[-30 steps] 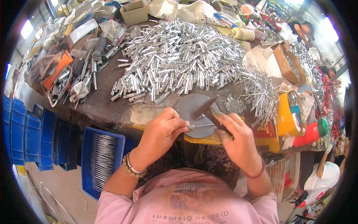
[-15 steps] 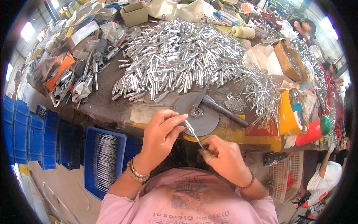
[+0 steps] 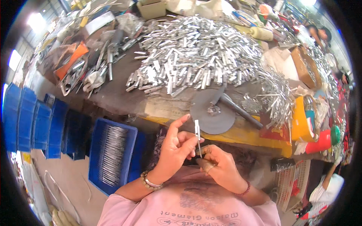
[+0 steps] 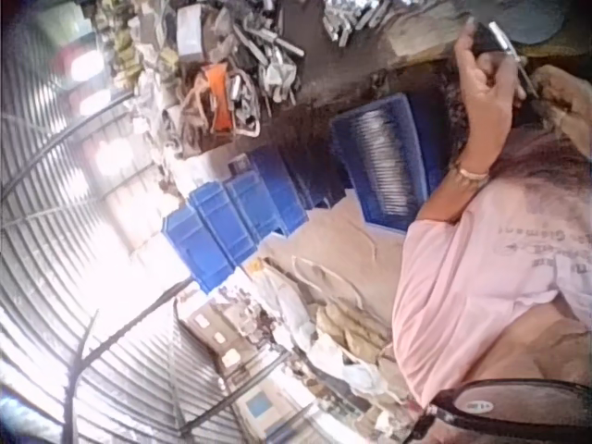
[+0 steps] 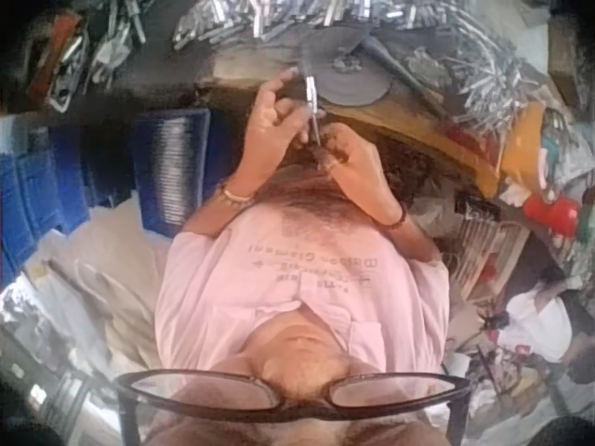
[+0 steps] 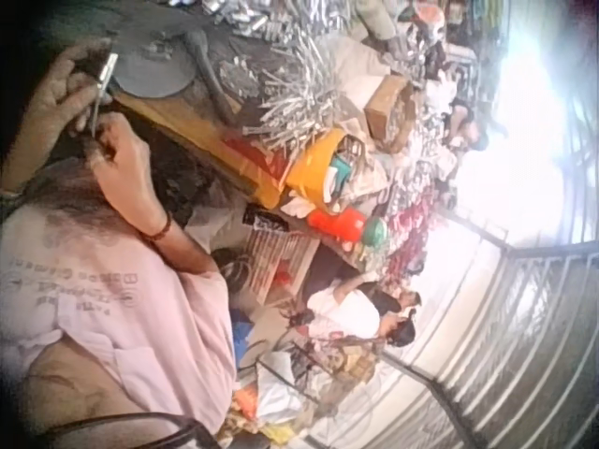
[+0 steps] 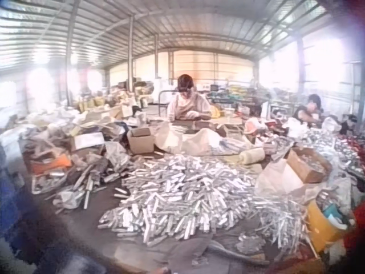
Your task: The person places a small metal hardware piece onto a circular base and uses a hammer to secure it before placing the assembled unit into a blue storage bin.
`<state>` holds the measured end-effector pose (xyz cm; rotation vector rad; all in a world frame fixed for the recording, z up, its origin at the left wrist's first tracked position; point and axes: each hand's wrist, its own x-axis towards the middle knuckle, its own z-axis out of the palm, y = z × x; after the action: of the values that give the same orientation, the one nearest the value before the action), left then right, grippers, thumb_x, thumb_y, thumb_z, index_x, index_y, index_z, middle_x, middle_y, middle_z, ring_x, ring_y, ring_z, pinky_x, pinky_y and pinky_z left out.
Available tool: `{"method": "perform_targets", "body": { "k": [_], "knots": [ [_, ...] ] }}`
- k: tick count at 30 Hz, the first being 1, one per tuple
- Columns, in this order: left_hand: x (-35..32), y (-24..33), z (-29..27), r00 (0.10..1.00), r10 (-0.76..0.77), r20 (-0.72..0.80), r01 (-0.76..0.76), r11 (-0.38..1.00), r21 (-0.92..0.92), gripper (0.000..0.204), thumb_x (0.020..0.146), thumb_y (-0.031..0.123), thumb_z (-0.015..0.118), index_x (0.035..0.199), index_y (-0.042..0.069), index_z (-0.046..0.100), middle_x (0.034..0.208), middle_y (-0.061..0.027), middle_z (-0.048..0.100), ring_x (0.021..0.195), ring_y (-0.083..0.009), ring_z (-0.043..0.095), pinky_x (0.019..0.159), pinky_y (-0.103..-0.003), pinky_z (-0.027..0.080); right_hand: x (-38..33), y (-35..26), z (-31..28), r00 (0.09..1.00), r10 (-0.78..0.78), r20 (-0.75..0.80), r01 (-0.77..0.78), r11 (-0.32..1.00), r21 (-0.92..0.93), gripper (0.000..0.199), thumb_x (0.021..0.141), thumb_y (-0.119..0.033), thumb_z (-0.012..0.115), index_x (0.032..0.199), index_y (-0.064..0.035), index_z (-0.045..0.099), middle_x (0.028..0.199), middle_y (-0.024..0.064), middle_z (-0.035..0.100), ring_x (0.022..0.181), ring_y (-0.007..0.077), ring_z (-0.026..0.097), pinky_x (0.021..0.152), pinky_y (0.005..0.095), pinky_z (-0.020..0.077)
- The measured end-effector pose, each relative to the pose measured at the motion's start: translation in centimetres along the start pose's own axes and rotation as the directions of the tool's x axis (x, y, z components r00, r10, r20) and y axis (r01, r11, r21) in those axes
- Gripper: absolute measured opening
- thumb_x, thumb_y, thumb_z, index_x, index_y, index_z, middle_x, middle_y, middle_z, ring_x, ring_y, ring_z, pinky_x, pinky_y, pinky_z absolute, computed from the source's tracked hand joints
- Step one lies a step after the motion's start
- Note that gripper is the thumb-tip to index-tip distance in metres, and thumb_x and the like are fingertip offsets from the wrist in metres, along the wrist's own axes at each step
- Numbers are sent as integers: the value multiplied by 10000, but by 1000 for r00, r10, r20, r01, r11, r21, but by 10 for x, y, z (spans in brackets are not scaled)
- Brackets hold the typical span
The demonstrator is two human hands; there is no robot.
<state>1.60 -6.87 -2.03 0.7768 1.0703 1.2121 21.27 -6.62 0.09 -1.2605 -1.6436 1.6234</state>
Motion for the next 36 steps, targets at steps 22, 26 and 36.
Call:
{"method": "perform_targets", "body": {
  "k": [22,26,36],
  "knots": [
    [-213,-125,-384,173,183,-968,420,875,241,460,966,25,750,1381,34,553,901,-115,742,697,-163,682,585,-327,540,24,49,17,975,189,119,-179,979,-94,456,1094,-49,637,1517,41,492,1031,136,763,772,130,696,707,283,586],
    [-224,-121,-399,131,-17,-991,427,903,41,428,978,11,741,1361,16,551,853,-112,733,635,-157,662,516,-315,511,28,45,21,970,204,133,-188,975,-121,447,1096,-70,650,1510,25,510,1029,135,763,777,129,695,713,282,586],
    [-211,-135,-415,163,16,-987,518,850,99,427,969,106,816,1329,6,608,919,-160,763,662,-190,714,571,-351,559,33,58,12,972,205,116,-190,973,-128,466,1103,-107,628,1553,-22,538,990,100,752,789,133,688,705,269,581]
  ]
}}
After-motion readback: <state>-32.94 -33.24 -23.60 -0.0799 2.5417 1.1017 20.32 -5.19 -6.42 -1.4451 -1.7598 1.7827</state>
